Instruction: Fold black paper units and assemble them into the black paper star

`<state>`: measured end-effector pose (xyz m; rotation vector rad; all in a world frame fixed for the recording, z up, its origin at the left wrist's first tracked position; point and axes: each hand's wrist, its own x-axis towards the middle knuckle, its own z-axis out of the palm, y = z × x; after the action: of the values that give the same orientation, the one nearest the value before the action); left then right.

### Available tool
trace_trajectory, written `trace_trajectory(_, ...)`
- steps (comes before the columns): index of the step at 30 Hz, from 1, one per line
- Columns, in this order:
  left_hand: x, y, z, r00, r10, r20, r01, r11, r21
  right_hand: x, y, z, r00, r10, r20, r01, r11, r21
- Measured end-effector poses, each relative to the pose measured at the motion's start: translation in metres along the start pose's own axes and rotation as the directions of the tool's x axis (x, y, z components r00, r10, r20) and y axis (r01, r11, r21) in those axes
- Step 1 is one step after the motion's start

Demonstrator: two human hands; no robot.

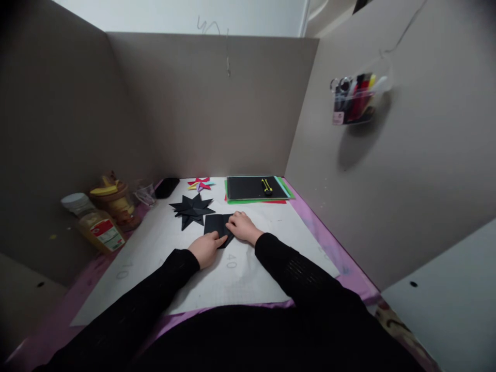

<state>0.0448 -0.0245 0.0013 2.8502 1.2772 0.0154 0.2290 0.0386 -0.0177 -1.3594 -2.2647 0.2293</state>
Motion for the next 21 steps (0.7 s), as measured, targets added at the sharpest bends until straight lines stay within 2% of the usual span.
trace_trajectory(2, 0.0, 0.001, 0.0, 1.0, -0.008, 0.008, 0.008, 1.0, -0.004, -0.004, 0.0, -0.009, 0.996, -0.009, -0.087, 0.019, 0.993, 0.113)
trace_trajectory(4, 0.0, 0.002, 0.0, 1.0, -0.014, 0.012, 0.014, 1.0, -0.01, -0.014, -0.003, -0.02, 0.984, -0.086, -0.155, 0.113, 0.978, 0.175)
trace_trajectory(5, 0.0, 0.002, 0.0, 1.0, -0.017, 0.011, 0.017, 1.0, -0.012, -0.021, -0.007, -0.024, 0.977, -0.162, -0.142, 0.186, 0.967, 0.175)
trace_trajectory(7, 0.0, 0.002, 0.0, 1.0, -0.019, 0.011, 0.02, 1.0, -0.012, -0.037, -0.015, -0.029, 0.949, -0.313, -0.036, 0.314, 0.933, 0.173)
trace_trajectory(9, 0.001, 0.002, -0.001, 1.0, -0.022, 0.022, 0.022, 1.0, -0.007, -0.052, -0.022, -0.028, 0.92, -0.384, 0.077, 0.372, 0.919, 0.132)
trace_trajectory(10, 0.001, 0.002, -0.001, 0.999, -0.022, 0.027, 0.022, 1.0, -0.004, -0.057, -0.023, -0.027, 0.915, -0.384, 0.124, 0.374, 0.922, 0.101)
trace_trajectory(12, 0.002, 0.003, -0.002, 0.999, -0.022, 0.034, 0.022, 1.0, 0.0, -0.063, -0.02, -0.025, 0.932, -0.31, 0.188, 0.311, 0.95, 0.027)
trace_trajectory(15, 0.002, 0.004, -0.003, 0.999, -0.036, 0.037, 0.036, 0.999, 0.0, -0.062, -0.005, -0.027, 0.975, -0.106, 0.196, 0.128, 0.987, -0.1)
trace_trajectory(17, 0.002, 0.004, -0.003, 0.998, -0.042, 0.042, 0.042, 0.999, -0.004, -0.058, 0.004, -0.031, 0.983, -0.012, 0.182, 0.041, 0.986, -0.159)
trace_trajectory(19, 0.003, 0.002, -0.003, 0.998, -0.036, 0.046, 0.037, 0.999, -0.017, -0.057, 0.006, -0.034, 0.986, 0.012, 0.164, 0.021, 0.98, -0.196)
trace_trajectory(21, 0.004, -0.001, -0.003, 0.998, -0.04, 0.056, 0.042, 0.998, -0.039, -0.058, 0.002, -0.035, 0.987, -0.04, 0.154, 0.073, 0.974, -0.214)
